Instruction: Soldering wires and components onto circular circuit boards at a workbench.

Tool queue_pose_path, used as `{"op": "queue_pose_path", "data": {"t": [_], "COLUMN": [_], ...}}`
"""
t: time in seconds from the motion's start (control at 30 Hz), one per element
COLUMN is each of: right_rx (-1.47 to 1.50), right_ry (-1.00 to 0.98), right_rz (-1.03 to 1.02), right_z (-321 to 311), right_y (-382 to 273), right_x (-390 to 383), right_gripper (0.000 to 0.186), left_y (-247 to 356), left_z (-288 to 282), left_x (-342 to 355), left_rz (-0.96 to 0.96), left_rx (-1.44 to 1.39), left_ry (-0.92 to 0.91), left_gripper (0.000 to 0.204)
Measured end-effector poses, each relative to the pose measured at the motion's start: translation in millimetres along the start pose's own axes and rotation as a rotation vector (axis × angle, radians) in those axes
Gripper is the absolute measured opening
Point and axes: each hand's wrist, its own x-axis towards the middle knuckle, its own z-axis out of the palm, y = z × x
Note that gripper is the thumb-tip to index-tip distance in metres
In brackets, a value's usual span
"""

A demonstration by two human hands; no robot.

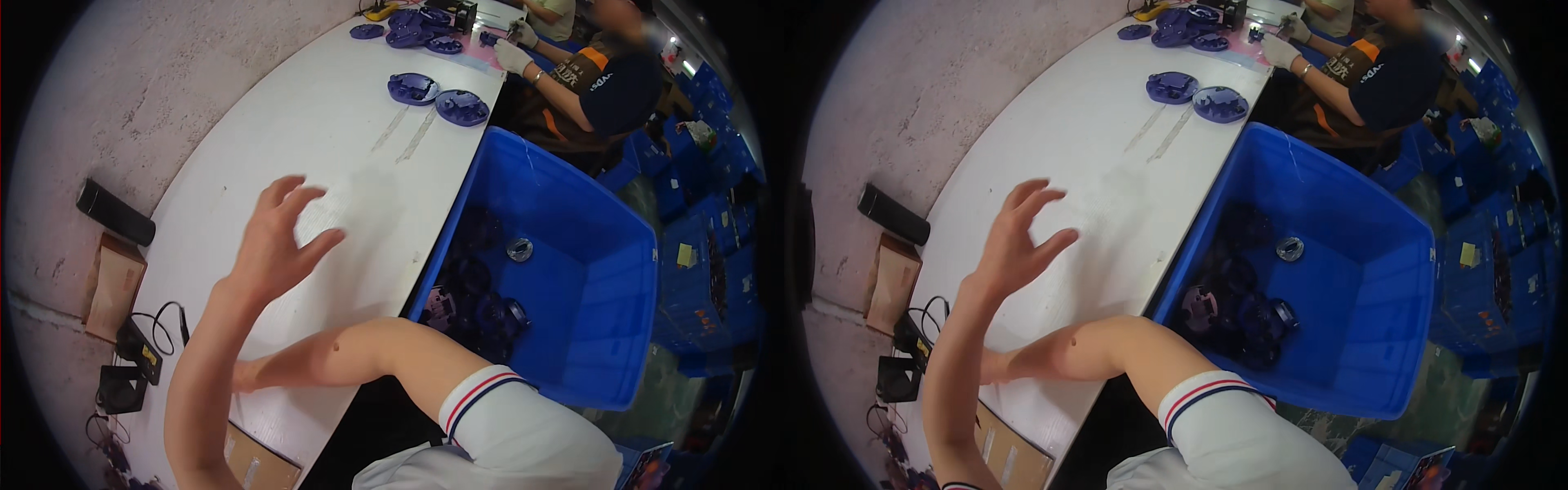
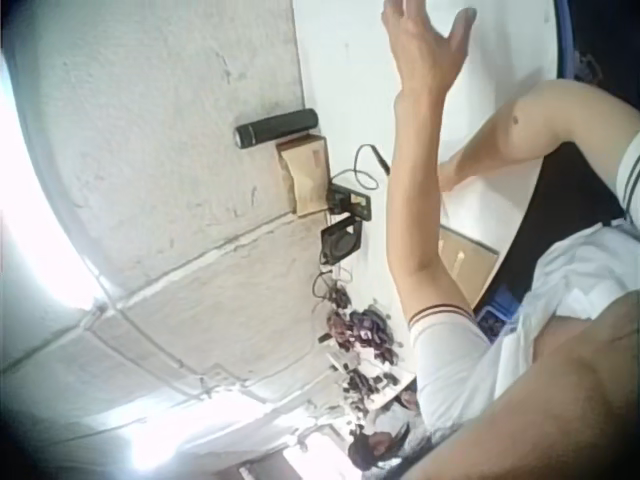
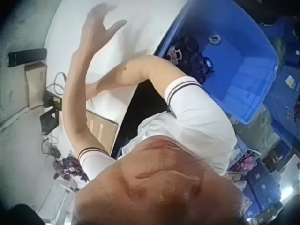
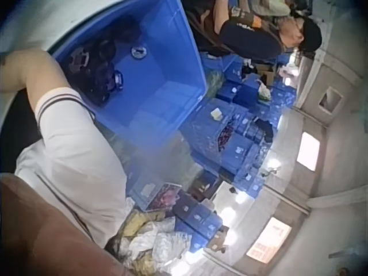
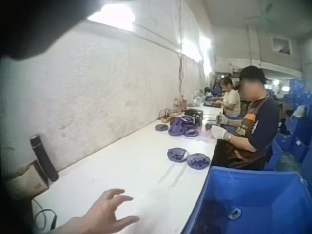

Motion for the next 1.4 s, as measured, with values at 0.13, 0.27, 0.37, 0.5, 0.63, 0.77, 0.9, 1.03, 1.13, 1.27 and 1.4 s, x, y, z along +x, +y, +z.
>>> {"op": "queue_pose_path", "data": {"t": [0.13,0.27,0.37,0.5,0.63,0.77,0.9,1.03,1.13,1.27,1.4], "right_rx": [0.253,0.479,0.385,0.346,0.306,0.268,0.264,0.235,0.188,0.130,0.044], "right_ry": [0.055,0.106,0.086,0.088,0.070,0.018,-0.013,0.015,0.055,0.086,0.087], "right_rz": [-0.034,-0.058,0.067,0.152,0.228,0.245,0.239,0.117,0.020,-0.065,-0.199], "right_z": [-11,-12,-12,-28,-35,-30,-25,-22,-20,0,29], "right_y": [9,22,37,51,55,46,33,43,48,71,88], "right_x": [-6,-3,21,32,28,42,47,48,48,76,99], "right_gripper": [0.016,0.029,0.032,0.034,0.034,0.035,0.036,0.034,0.031,0.028,0.026], "left_y": [-13,-27,-14,-7,-6,-26,-31,-40,-36,-30,-9], "left_z": [59,114,154,193,202,183,168,177,182,196,198], "left_x": [69,129,163,204,226,225,216,215,220,231,251], "left_rz": [-0.037,0.016,0.051,0.114,0.134,0.126,0.187,0.154,0.146,0.135,0.076], "left_rx": [0.013,0.079,0.078,0.129,0.128,0.048,0.144,0.081,0.088,0.148,0.119], "left_ry": [-0.114,-0.088,-0.086,0.009,0.026,-0.278,-0.414,-0.298,-0.179,0.034,-0.205], "left_gripper": [0.068,0.080,0.084,0.087,0.087,0.086,0.085,0.086,0.086,0.087,0.085]}}
